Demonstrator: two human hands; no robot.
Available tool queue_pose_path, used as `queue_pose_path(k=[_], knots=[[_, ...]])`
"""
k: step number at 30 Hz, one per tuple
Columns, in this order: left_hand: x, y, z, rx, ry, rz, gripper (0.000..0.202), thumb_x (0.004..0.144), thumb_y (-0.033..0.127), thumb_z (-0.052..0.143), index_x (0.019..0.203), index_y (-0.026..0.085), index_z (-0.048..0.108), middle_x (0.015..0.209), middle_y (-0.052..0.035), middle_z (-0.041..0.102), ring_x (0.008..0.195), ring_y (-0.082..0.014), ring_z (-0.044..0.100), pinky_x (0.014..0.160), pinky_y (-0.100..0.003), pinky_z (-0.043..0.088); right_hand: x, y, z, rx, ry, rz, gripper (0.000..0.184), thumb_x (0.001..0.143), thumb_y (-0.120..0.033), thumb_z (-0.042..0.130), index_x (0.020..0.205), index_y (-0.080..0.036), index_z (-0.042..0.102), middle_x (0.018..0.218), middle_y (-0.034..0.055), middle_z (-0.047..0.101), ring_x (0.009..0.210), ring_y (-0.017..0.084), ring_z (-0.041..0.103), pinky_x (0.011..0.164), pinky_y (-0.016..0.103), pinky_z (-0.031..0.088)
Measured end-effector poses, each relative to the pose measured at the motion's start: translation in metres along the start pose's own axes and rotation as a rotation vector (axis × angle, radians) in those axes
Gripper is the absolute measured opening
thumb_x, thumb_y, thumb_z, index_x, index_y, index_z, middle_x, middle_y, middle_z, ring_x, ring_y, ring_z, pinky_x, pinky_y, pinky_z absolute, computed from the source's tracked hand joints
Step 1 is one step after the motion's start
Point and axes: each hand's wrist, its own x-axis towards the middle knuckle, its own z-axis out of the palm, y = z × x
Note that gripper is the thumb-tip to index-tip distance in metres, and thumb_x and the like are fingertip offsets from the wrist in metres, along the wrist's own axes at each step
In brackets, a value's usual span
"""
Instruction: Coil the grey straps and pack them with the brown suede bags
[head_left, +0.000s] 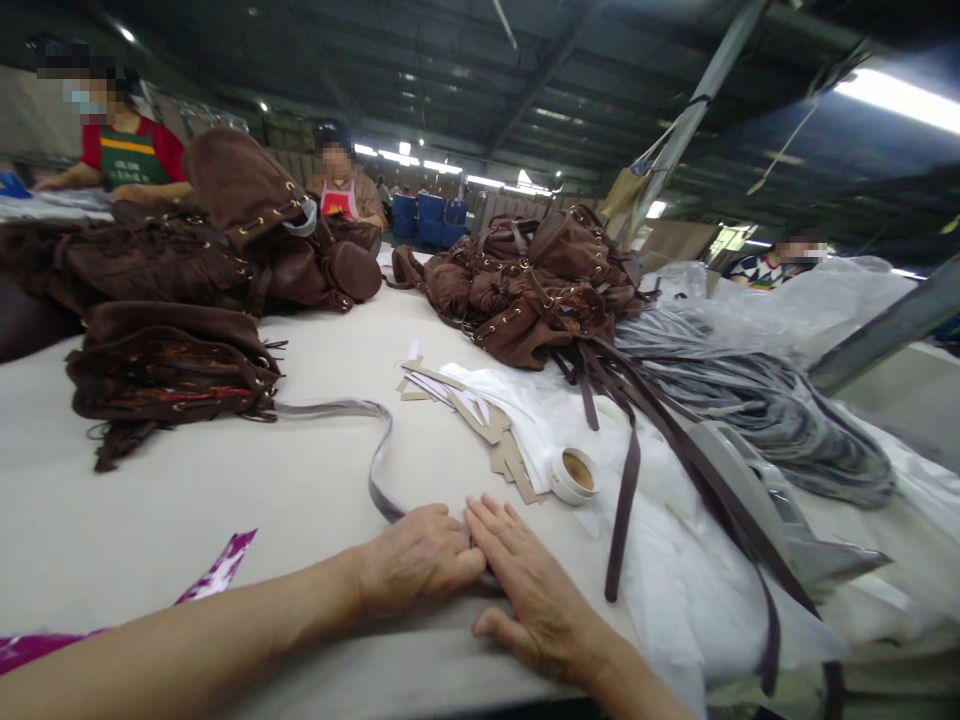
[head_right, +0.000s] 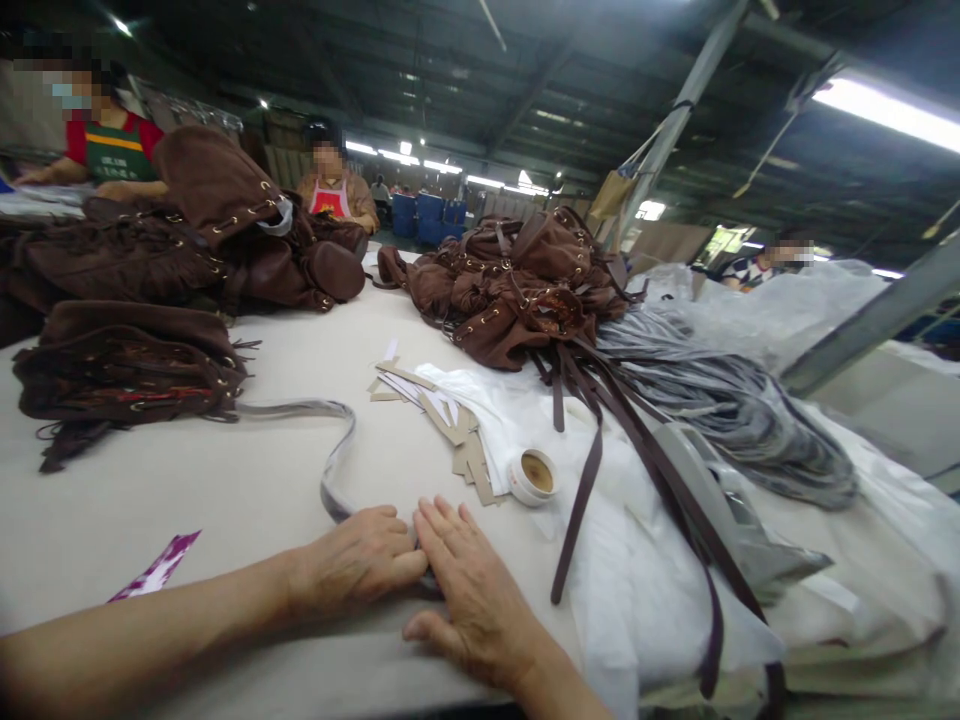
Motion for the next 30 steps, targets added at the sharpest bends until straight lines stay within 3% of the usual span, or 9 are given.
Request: queue_pose_path(k=[4,7,10,13,15,19,25,30], knots=[[0.002,0.007,0.001,0.05,-0.029,0.028,0.011,0.092,0.025,0.05,0.085,0.018,0.055,0.08,-0.0038,0.065,0.071,-0.0204,0.06,0.062,-0.033,0.043,0.008,0.011,0.001,0.072,-0.127,0.01,0.077,0.09,-0.059,0.042,0.148,-0.013,0.022,0.149,0.0184,0.034,0.138,0.03,0.031,0.113,0.055,0.024],[0.004,0.024,0.004,0.037,-0.075,-0.096,0.009,0.09,0.016,0.049,0.083,0.016,0.055,0.077,-0.0034,0.065,0.067,-0.022,0.062,0.061,-0.036,0.046,0.005,0.005,-0.01,0.048,0.017,0.041,0.057,0.094,-0.042,0.046,0.142,-0.015,0.035,0.144,0.0188,0.043,0.134,0.031,0.038,0.109,0.055,0.031],[0.006,0.039,0.008,0.007,-0.085,-0.194,0.01,0.089,0.01,0.046,0.09,0.015,0.054,0.079,-0.0041,0.066,0.067,-0.0235,0.063,0.06,-0.038,0.049,-0.002,-0.012,-0.016,0.118,0.206,0.151,0.029,0.094,-0.022,0.044,0.119,-0.02,0.058,0.117,0.0133,0.064,0.11,0.025,0.059,0.093,0.041,0.049],[0.008,0.045,0.009,-0.031,-0.093,-0.232,0.009,0.09,0.011,0.046,0.094,0.013,0.053,0.081,-0.0064,0.066,0.071,-0.024,0.064,0.065,-0.039,0.05,-0.007,-0.022,-0.008,0.252,0.135,0.19,0.032,0.089,-0.011,0.044,0.116,-0.023,0.057,0.105,0.0081,0.066,0.098,0.021,0.062,0.085,0.032,0.052],[0.008,0.044,0.008,-0.052,-0.113,-0.261,0.009,0.091,0.012,0.045,0.095,0.013,0.053,0.082,-0.0077,0.066,0.073,-0.0239,0.064,0.069,-0.04,0.051,-0.007,-0.022,0.001,0.285,0.091,0.22,0.036,0.087,-0.007,0.045,0.118,-0.022,0.054,0.107,0.0077,0.065,0.099,0.021,0.061,0.085,0.032,0.05],[0.006,0.038,0.002,-0.053,-0.21,-0.328,0.012,0.092,0.015,0.044,0.1,0.014,0.053,0.082,-0.0078,0.067,0.073,-0.0247,0.065,0.067,-0.038,0.051,-0.004,-0.011,0.01,0.318,0.048,0.294,0.027,0.086,-0.005,0.047,0.103,-0.022,0.059,0.093,0.0042,0.062,0.087,0.019,0.06,0.077,0.029,0.048],[-0.007,0.025,-0.01,-0.145,-0.182,-0.342,0.031,0.09,0.028,0.053,0.12,0.022,0.046,0.087,-0.0041,0.069,0.077,-0.0242,0.066,0.069,-0.035,0.05,-0.001,0.01,-0.004,0.368,-0.055,0.183,0.04,0.082,-0.002,0.053,0.115,-0.025,0.055,0.095,0.0014,0.061,0.09,0.017,0.058,0.079,0.026,0.043],[-0.007,0.014,-0.021,-0.146,-0.217,-0.463,0.031,0.087,0.025,0.056,0.115,0.019,0.046,0.088,-0.0046,0.068,0.08,-0.0231,0.064,0.073,-0.033,0.048,0.0,0.014,-0.011,0.273,-0.12,0.165,0.022,0.083,-0.005,0.053,0.098,-0.021,0.058,0.092,0.002,0.057,0.082,0.016,0.055,0.071,0.025,0.042]])
